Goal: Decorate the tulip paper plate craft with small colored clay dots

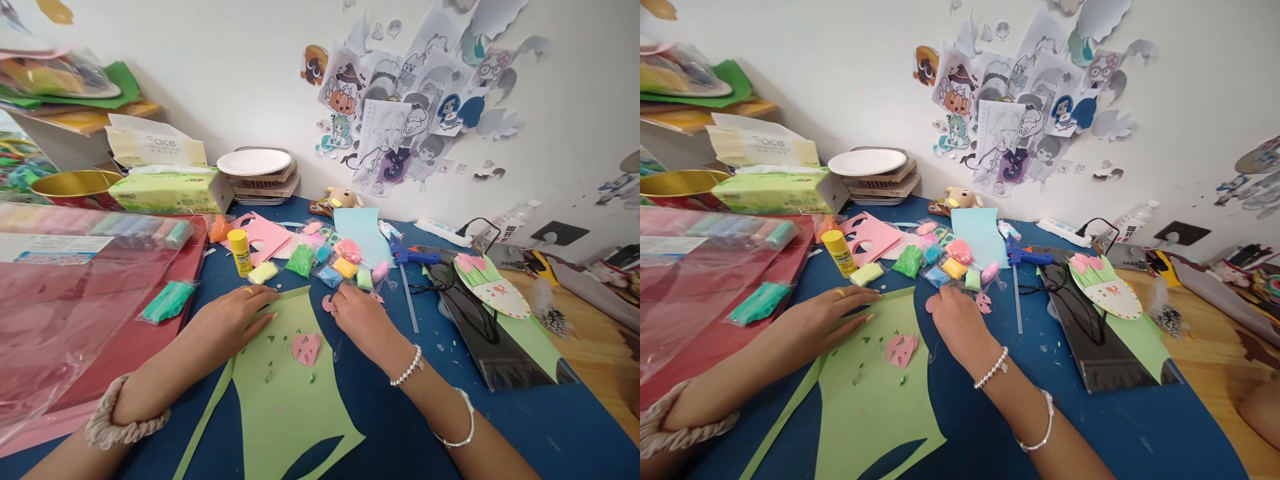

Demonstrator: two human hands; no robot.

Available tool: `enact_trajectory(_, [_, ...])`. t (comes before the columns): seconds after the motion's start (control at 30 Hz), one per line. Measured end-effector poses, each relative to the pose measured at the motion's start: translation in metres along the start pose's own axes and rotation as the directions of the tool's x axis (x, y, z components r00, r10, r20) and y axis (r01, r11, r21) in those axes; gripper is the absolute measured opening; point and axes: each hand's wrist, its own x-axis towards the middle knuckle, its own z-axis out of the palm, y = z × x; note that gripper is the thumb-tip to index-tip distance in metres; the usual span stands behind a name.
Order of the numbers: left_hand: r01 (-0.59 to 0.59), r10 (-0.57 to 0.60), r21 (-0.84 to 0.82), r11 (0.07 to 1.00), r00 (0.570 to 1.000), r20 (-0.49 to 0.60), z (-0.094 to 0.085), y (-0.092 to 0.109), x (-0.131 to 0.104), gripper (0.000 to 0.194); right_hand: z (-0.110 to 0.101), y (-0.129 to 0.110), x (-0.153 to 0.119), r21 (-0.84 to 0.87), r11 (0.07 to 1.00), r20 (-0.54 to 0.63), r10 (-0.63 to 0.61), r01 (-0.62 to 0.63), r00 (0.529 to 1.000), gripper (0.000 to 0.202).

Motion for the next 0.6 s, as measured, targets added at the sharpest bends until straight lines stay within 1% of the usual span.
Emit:
enact_trajectory(0.1, [0.005,-0.005,-0.001,1.000,1.000,-0.001,0.000,0.000,0.000,0.045,0.003,-0.002,-0.001,-0.047,0.998,-0.044,-0.046,0.044,0.998,0.030])
enact_trajectory(0.23, [0.006,-0.006,-0.002,1.000,1.000,-0.009,0.001,0.000,0.000,0.045,-0.005,-0.012,-0.005,-0.043,0.992,-0.103,-0.118,0.115,0.988,0.033])
enact_trajectory(0.33, [0.006,-0.006,0.002,1.000,1.000,0.002,0.000,0.000,0.000,0.045,-0.013,-0.023,-0.010,0.010,0.977,-0.121,-0.210,0.213,0.970,0.029])
enact_trajectory(0.37, [0.009,-0.009,0.005,1.000,1.000,0.012,0.000,0.000,0.000,0.045,-0.014,-0.024,-0.013,0.053,0.965,-0.127,-0.247,0.255,0.961,0.027])
enact_trajectory(0.4, [0.012,-0.012,0.006,1.000,1.000,0.027,-0.001,0.000,0.000,0.046,-0.015,-0.024,-0.016,0.100,0.957,-0.136,-0.257,0.271,0.957,0.026])
enact_trajectory(0.43, [0.019,-0.019,0.007,1.000,0.999,0.036,-0.002,0.001,0.000,0.046,-0.016,-0.020,-0.019,0.141,0.957,-0.148,-0.234,0.255,0.961,0.025])
enact_trajectory(0.47, [0.024,-0.024,0.006,1.000,0.999,0.047,-0.003,0.001,0.000,0.046,-0.016,-0.014,-0.024,0.165,0.967,-0.158,-0.169,0.195,0.973,0.024])
enact_trajectory(0.5, [0.024,-0.024,0.004,1.000,0.998,0.052,-0.004,0.002,0.000,0.046,-0.016,-0.006,-0.028,0.162,0.983,-0.180,-0.061,0.091,0.982,0.023])
enact_trajectory(0.53, [0.022,-0.022,0.000,1.000,0.998,0.052,-0.005,0.002,0.000,0.046,-0.015,0.004,-0.034,0.111,0.993,-0.184,0.054,-0.033,0.982,0.022])
enact_trajectory(0.57, [0.021,-0.021,-0.007,1.000,0.999,0.047,-0.005,0.002,0.000,0.046,-0.014,0.015,-0.039,0.023,0.987,-0.194,0.158,-0.156,0.968,0.021])
enact_trajectory(0.6, [0.018,-0.018,-0.015,1.000,0.999,0.038,-0.005,0.002,0.000,0.047,-0.013,0.026,-0.044,-0.015,0.976,-0.204,0.210,-0.218,0.956,0.020])
